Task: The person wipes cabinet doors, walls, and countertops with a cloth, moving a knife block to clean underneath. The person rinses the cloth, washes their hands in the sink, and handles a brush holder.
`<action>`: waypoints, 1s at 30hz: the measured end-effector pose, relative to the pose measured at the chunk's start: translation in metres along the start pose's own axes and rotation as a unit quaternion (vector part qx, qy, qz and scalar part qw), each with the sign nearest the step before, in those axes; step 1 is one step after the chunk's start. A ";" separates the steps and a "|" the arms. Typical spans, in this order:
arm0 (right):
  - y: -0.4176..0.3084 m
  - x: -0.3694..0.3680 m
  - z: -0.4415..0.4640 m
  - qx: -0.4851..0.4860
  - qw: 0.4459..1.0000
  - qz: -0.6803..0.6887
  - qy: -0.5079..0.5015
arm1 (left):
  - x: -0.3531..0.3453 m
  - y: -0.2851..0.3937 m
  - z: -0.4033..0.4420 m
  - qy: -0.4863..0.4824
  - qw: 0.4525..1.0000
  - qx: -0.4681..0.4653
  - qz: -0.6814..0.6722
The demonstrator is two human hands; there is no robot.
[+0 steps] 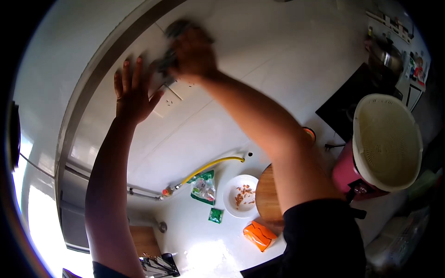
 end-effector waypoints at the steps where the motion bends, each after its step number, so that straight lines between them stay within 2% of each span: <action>1: 0.029 0.001 -0.003 -0.012 1.000 -0.024 0.002 | -0.008 -0.002 -0.005 -0.016 0.999 0.008 0.040; 3: 0.123 -0.007 -0.034 -0.142 0.983 -0.101 0.065 | -0.027 -0.008 -0.006 -0.022 0.996 0.015 0.082; 5: 0.215 -0.023 -0.091 -0.311 0.926 -0.168 0.131 | -0.031 -0.008 -0.011 0.036 0.996 -0.001 0.080; 6: 0.237 -0.032 -0.129 -0.382 0.890 -0.197 0.149 | -0.030 -0.008 -0.015 0.051 0.996 -0.008 0.076; 8: 0.202 -0.057 -0.174 -0.412 0.883 -0.182 0.132 | -0.027 -0.007 -0.012 0.041 0.995 -0.009 0.086; 10: 0.092 -0.055 -0.198 -0.448 0.889 -0.077 0.048 | -0.025 -0.007 -0.009 0.058 0.995 -0.013 0.080; 12: 0.003 -0.029 -0.219 -0.370 0.926 -0.034 -0.072 | -0.029 -0.010 -0.011 0.076 0.994 -0.004 0.074; 13: 0.003 -0.015 -0.211 -0.366 0.927 -0.032 -0.078 | -0.034 -0.012 -0.012 0.066 0.992 -0.014 0.106; 15: 0.006 0.003 -0.208 -0.295 0.924 -0.053 -0.238 | -0.034 -0.009 -0.015 0.052 0.989 -0.029 0.137; 16: 0.048 -0.008 -0.206 -0.298 0.932 -0.025 -0.204 | -0.034 -0.008 -0.014 0.026 0.993 -0.002 0.116; 17: 0.101 -0.027 -0.208 -0.323 0.942 -0.080 -0.046 | -0.035 -0.008 -0.011 0.010 0.994 0.012 0.110; 18: 0.138 -0.008 -0.184 -0.479 0.877 -0.042 0.014 | -0.035 -0.009 -0.007 -0.005 0.994 0.026 0.104; 19: 0.184 -0.015 -0.188 -0.493 0.864 -0.077 0.073 | -0.037 -0.011 -0.005 0.001 0.996 0.014 0.093; 20: 0.205 -0.014 -0.186 -0.530 0.840 -0.098 0.064 | -0.020 -0.007 -0.001 -0.064 0.996 0.037 0.054; 22: 0.194 -0.008 -0.168 -0.554 0.828 -0.072 0.049 | -0.003 -0.004 -0.002 -0.159 0.983 0.087 -0.035; 25: 0.124 -0.029 -0.174 -0.400 0.914 -0.050 0.053 | -0.025 -0.012 -0.045 -0.168 0.929 0.188 -0.270; 27: 0.034 -0.026 -0.177 -0.327 0.942 -0.029 0.071 | 0.012 0.003 -0.104 -0.157 0.913 0.284 -0.246; 29: -0.042 -0.038 -0.211 -0.249 0.968 -0.021 0.031 | 0.034 0.032 -0.193 -0.087 0.883 0.399 -0.232; 30: -0.072 -0.051 -0.239 -0.187 0.979 -0.071 -0.044 | 0.045 0.046 -0.237 -0.045 0.861 0.452 -0.228</action>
Point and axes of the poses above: each hand's wrist, its own z-axis towards the middle knuckle, its own x-axis out of the back of the hand, y = z × x, the point moved 4 cm from there along z, towards the middle knuckle, and after that the axes turned 15 degrees about y, right-handed, at the moved point
